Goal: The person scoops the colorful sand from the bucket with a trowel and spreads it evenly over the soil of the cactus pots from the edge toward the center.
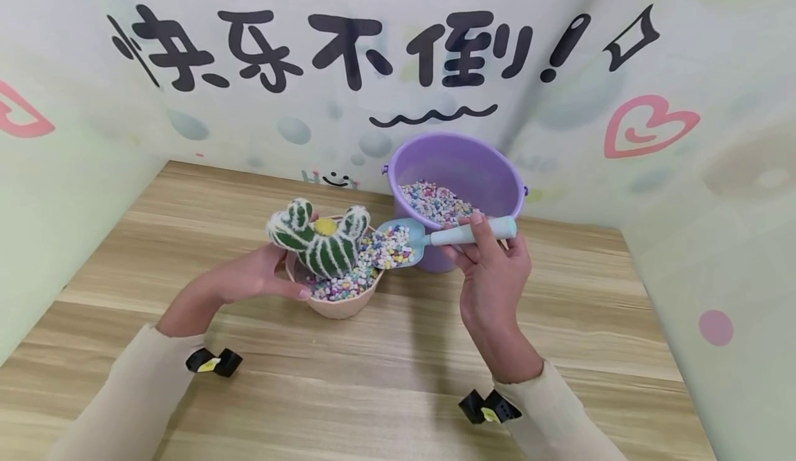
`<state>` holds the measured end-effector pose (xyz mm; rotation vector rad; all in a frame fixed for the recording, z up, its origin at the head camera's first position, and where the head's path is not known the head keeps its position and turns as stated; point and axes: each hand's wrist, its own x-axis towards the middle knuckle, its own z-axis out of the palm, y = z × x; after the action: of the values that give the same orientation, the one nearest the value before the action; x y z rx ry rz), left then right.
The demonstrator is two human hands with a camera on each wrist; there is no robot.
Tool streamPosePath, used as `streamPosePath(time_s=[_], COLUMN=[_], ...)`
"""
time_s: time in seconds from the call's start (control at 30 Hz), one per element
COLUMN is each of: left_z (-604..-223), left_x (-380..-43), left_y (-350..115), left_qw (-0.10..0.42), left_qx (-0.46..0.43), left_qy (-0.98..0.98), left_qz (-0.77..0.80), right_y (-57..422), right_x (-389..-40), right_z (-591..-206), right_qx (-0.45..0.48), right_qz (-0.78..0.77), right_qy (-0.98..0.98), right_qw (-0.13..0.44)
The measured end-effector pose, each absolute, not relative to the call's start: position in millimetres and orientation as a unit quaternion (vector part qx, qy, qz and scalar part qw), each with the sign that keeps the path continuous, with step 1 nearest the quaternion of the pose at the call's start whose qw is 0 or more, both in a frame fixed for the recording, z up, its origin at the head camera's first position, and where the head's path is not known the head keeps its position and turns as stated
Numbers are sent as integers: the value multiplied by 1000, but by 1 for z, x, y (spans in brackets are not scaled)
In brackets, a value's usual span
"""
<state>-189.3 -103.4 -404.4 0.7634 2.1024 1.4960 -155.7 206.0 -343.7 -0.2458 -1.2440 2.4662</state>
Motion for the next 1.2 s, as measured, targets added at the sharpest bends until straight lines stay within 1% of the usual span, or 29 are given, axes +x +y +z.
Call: streamPosePath(time_s=[0.17, 0.23, 0.3, 0.83, 1.07, 1.2], left_z=[-408, -409, -409, -408, -408, -406], left_x=[-184, -183, -183, -192, -198, -200], left_y=[-92, -89, -88, -95, -100, -101], left_qw=[168, 153, 150, 202, 217, 229], left_qx=[271, 267, 262, 279, 301, 295], left_qy=[783, 787, 789, 763, 751, 754], left_qz=[535, 535, 535, 547, 546, 541], right_y=[205, 205, 205, 202, 201, 201], right_x=[-157, -157, -157, -158, -157, -156], right_z=[-343, -342, -342, -343, -344, -345], right_qx=[-81, -77, -75, -69, -64, -57], right_qz=[873, 874, 873, 867, 863, 863], right_qy=[-442, -442, -443, -453, -463, -464], right_qw=[188, 189, 189, 197, 194, 193])
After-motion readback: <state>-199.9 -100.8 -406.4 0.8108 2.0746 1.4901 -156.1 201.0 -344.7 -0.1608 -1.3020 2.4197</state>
